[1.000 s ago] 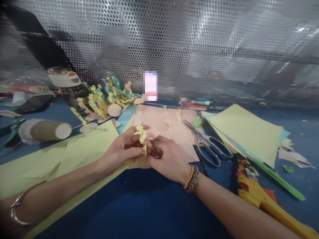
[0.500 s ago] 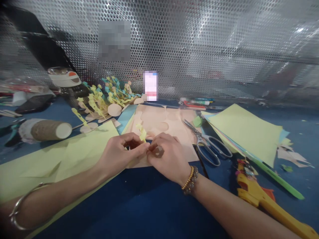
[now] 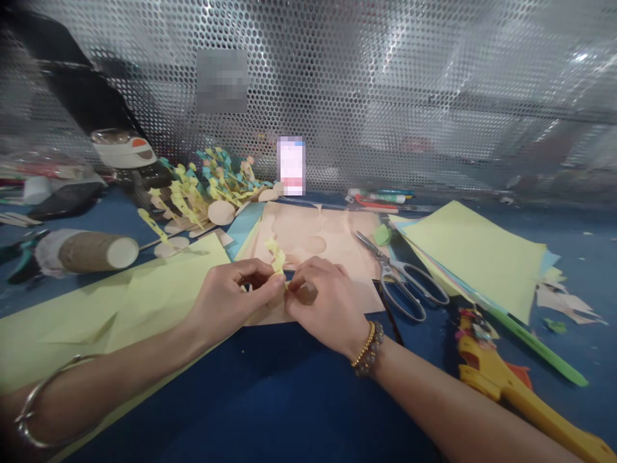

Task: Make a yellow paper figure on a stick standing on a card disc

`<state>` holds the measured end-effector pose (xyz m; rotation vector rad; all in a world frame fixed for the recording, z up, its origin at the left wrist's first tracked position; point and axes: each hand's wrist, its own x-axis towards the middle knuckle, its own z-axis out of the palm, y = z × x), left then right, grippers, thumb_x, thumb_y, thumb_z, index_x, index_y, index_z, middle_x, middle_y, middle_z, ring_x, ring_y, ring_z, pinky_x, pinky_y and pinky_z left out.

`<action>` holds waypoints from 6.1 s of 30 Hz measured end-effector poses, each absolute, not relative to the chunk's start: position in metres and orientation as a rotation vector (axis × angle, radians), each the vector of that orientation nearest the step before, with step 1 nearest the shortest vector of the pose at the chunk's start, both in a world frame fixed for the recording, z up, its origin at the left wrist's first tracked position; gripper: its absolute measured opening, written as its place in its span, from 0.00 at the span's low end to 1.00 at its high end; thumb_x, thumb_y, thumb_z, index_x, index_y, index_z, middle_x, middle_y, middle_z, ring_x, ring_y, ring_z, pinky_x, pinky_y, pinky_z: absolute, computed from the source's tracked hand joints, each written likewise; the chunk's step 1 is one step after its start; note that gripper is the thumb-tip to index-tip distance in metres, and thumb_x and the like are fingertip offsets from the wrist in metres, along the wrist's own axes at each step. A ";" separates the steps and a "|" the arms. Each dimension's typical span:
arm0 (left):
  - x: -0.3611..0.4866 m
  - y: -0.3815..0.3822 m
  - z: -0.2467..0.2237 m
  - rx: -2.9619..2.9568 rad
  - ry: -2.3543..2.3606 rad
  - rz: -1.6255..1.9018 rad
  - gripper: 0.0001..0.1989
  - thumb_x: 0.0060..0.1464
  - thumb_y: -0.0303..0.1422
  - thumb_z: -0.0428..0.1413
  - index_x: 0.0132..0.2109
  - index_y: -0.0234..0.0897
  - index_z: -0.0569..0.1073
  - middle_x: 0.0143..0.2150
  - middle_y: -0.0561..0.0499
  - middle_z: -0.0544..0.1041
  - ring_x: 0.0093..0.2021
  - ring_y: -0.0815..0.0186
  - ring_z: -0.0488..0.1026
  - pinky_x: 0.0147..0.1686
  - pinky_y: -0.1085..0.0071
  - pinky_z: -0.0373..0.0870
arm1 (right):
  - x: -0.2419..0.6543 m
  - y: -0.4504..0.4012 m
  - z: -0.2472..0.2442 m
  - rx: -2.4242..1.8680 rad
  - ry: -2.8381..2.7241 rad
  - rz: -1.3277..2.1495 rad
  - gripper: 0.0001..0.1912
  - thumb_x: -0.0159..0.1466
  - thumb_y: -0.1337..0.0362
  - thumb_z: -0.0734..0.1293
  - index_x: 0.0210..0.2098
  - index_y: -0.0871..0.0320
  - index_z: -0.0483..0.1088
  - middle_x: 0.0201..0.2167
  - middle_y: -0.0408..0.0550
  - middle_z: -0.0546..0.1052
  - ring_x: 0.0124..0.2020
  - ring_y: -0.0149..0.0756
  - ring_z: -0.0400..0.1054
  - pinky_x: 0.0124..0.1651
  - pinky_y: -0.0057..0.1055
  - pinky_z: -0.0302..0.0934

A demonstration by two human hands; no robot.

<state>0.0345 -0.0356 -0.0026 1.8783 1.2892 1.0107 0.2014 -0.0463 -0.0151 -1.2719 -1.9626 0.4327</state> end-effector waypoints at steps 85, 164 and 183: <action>0.031 -0.018 -0.011 1.344 0.830 1.073 0.10 0.56 0.38 0.56 0.32 0.36 0.76 0.24 0.56 0.70 0.20 0.76 0.61 0.22 0.77 0.60 | 0.202 -0.046 -0.012 -1.235 -2.057 0.686 0.06 0.53 0.73 0.64 0.26 0.57 0.70 0.31 0.43 0.73 0.33 0.33 0.67 0.37 0.30 0.60; 0.034 -0.025 -0.013 1.371 0.848 1.155 0.09 0.56 0.35 0.56 0.44 0.44 0.78 0.35 0.54 0.79 0.37 0.69 0.75 0.37 0.76 0.72 | 0.202 -0.046 -0.011 -1.170 -1.871 0.616 0.04 0.55 0.70 0.67 0.25 0.56 0.71 0.33 0.44 0.75 0.37 0.35 0.71 0.43 0.34 0.63; 0.028 -0.015 -0.013 1.292 1.131 1.575 0.09 0.57 0.34 0.51 0.42 0.40 0.74 0.37 0.51 0.74 0.34 0.68 0.70 0.39 0.70 0.67 | 0.221 0.011 0.000 -1.289 -1.899 0.262 0.05 0.62 0.63 0.67 0.32 0.58 0.71 0.35 0.47 0.75 0.39 0.37 0.70 0.42 0.37 0.65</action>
